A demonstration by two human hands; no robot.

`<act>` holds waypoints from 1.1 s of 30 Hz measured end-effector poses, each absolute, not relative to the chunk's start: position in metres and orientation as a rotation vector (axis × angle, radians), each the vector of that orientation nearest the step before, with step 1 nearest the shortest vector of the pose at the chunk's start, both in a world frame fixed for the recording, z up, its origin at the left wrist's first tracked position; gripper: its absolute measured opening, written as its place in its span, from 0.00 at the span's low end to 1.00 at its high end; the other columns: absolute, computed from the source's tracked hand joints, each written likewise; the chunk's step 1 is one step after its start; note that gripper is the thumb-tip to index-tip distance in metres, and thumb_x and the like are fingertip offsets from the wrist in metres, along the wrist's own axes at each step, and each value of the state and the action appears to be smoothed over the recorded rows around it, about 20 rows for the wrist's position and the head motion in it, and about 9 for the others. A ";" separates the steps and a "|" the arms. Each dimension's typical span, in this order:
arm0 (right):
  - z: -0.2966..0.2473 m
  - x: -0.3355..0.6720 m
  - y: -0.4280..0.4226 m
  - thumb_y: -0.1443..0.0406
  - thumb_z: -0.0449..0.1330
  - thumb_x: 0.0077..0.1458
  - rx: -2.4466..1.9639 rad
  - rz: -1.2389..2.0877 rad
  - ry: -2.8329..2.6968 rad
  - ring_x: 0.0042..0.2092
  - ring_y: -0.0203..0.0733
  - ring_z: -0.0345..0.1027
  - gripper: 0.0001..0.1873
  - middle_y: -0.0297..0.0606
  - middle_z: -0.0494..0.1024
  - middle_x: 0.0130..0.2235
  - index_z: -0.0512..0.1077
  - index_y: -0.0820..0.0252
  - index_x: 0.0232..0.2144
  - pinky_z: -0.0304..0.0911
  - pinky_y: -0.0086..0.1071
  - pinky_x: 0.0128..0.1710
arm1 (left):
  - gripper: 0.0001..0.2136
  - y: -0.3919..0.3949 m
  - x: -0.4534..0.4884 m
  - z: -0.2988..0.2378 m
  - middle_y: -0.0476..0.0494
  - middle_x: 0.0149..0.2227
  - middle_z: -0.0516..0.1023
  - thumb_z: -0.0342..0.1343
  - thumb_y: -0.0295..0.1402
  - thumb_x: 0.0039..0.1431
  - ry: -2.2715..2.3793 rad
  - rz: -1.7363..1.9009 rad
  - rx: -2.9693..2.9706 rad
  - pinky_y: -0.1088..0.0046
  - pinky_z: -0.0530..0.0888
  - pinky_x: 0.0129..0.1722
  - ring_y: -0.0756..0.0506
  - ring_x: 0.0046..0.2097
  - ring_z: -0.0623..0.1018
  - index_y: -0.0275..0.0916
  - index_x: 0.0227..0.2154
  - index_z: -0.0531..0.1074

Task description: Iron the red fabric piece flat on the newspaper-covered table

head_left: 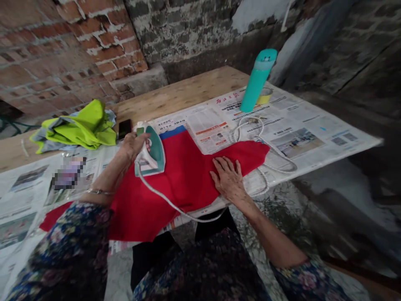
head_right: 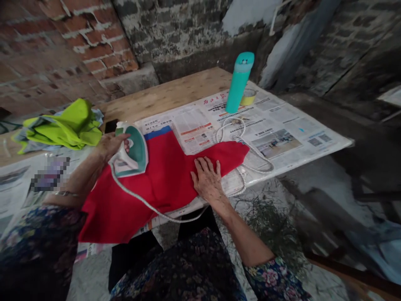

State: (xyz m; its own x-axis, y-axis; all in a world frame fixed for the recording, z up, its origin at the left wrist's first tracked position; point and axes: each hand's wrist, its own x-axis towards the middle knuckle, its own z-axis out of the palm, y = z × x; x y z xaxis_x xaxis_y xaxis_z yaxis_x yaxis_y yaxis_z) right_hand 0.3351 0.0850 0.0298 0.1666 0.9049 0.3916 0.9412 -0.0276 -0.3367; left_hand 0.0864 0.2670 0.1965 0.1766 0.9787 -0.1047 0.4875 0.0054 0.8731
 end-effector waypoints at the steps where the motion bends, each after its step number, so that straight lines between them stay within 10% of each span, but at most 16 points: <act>1: 0.029 0.336 0.085 0.60 0.50 0.72 -1.928 -0.098 -1.742 0.68 0.60 0.67 0.26 0.53 0.79 0.65 0.76 0.60 0.64 0.52 0.63 0.71 | 0.21 0.252 0.082 0.198 0.52 0.17 0.64 0.66 0.49 0.52 1.446 0.739 1.618 0.64 0.70 0.28 0.48 0.21 0.66 0.47 0.19 0.61; 14: 0.023 0.343 0.082 0.59 0.50 0.72 -1.875 -0.147 -1.743 0.66 0.62 0.67 0.26 0.52 0.80 0.63 0.77 0.57 0.64 0.54 0.64 0.69 | 0.21 0.066 0.033 0.194 0.51 0.16 0.71 0.62 0.57 0.55 1.406 0.410 1.506 0.69 0.70 0.27 0.45 0.21 0.71 0.47 0.22 0.68; 33: 0.044 0.350 0.095 0.62 0.54 0.65 -1.952 -0.102 -1.935 0.58 0.67 0.69 0.24 0.57 0.81 0.59 0.81 0.61 0.57 0.63 0.62 0.59 | 0.23 0.071 -0.080 0.220 0.51 0.17 0.71 0.64 0.58 0.49 1.943 0.519 1.604 0.70 0.68 0.29 0.46 0.25 0.70 0.45 0.15 0.69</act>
